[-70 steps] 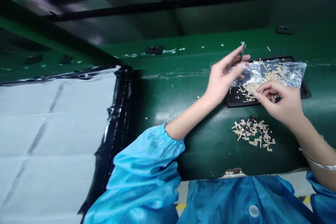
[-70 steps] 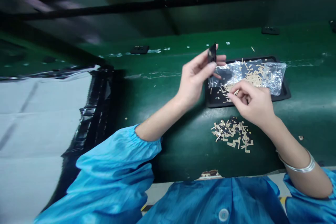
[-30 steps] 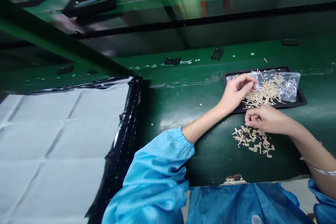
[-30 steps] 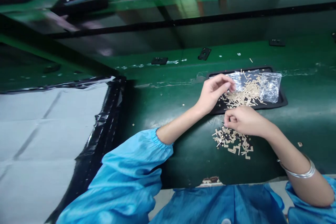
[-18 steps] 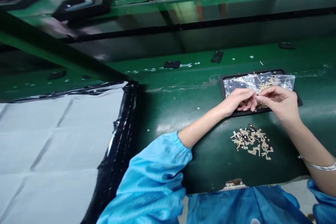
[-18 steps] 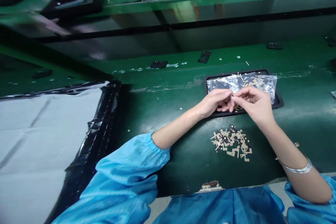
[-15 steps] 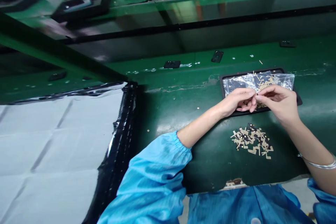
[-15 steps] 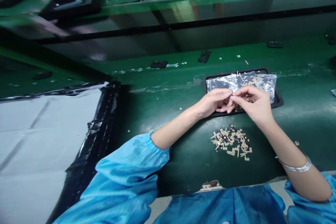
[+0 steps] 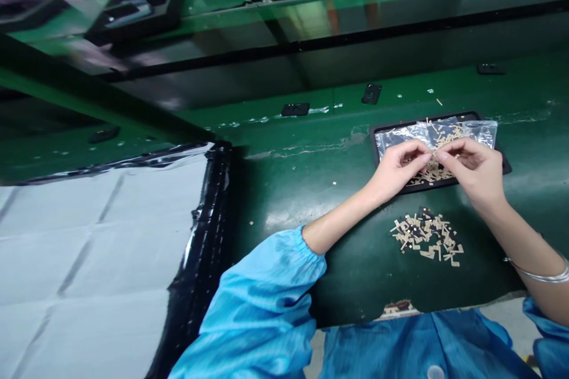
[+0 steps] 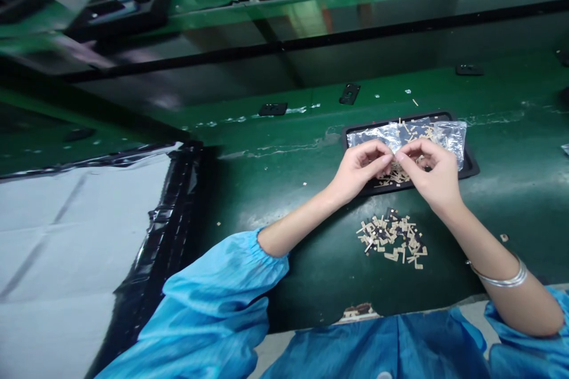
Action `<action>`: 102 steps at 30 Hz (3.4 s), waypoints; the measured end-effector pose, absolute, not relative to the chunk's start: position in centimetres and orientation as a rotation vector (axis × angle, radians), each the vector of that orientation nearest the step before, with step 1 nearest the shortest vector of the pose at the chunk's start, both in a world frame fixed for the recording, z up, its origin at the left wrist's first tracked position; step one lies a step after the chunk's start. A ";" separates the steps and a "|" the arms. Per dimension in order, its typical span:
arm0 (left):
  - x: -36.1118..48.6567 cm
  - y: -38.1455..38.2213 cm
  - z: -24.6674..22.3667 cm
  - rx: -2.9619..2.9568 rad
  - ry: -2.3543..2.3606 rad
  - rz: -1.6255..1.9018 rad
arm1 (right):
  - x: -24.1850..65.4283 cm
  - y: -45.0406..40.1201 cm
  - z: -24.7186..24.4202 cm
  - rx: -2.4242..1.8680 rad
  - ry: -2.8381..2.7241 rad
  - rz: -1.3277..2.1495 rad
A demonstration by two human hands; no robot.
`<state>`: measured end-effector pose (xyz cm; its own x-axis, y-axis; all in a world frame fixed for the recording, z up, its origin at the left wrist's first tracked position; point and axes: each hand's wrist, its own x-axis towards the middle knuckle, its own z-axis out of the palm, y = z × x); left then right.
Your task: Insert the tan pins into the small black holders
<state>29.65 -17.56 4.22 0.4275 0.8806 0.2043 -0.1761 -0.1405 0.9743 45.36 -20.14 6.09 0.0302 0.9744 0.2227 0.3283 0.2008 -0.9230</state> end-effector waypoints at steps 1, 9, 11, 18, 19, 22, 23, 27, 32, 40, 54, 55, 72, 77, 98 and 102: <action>29.6 -17.6 4.2 1.420 0.683 1.063 | 45.3 -20.2 6.1 -1.299 -1.488 0.812; 29.6 -17.6 4.4 1.519 0.745 1.024 | 45.0 -19.9 5.5 -1.395 -1.536 0.588; 29.6 -17.7 4.4 1.569 0.782 1.021 | 45.0 -19.9 5.5 -1.366 -1.593 0.523; 29.7 -17.8 4.2 1.907 0.920 1.021 | 45.1 -19.9 5.7 -1.300 -1.734 0.372; 29.8 -17.8 4.1 1.935 0.925 1.030 | 45.2 -19.9 5.7 -1.301 -1.742 0.356; 29.8 -17.9 4.0 1.966 0.934 1.030 | 45.2 -19.9 5.6 -1.304 -1.772 0.306; 29.8 -17.9 4.0 1.962 0.937 1.022 | 45.2 -19.9 5.5 -1.302 -1.785 0.275; 29.6 -17.8 4.4 1.860 0.909 0.960 | 45.0 -20.0 5.4 -1.246 -1.869 0.083; 29.4 -17.5 4.6 1.564 0.743 0.936 | 45.5 -19.7 5.2 -1.231 -1.868 -0.069; 29.6 -17.4 4.3 1.360 0.777 1.027 | 46.8 -18.9 5.1 -1.401 -1.745 -0.092; 29.8 -18.3 4.3 1.868 0.945 1.000 | 45.3 -20.2 5.1 -1.136 -2.012 -0.241; 29.8 -18.3 4.3 1.883 0.954 0.998 | 45.3 -20.3 5.1 -1.154 -2.018 -0.233; 29.3 -16.6 3.7 1.178 0.666 0.912 | 47.0 -18.6 4.7 -1.349 -1.887 -0.220; 28.9 -16.2 3.8 1.099 0.496 0.663 | 46.8 -18.6 4.5 -1.275 -1.951 -0.187; 28.7 -15.9 4.2 1.023 0.423 0.501 | 45.6 -20.2 5.2 -0.895 -2.073 -0.125; 28.7 -15.9 4.3 1.030 0.443 0.490 | 45.5 -20.3 5.2 -0.929 -2.068 -0.103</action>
<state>28.74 -15.95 4.34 0.8079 0.5774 -0.1180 -0.1753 0.4267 0.8872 45.46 -20.31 5.18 -0.3680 0.5784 0.7280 0.6477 0.7212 -0.2457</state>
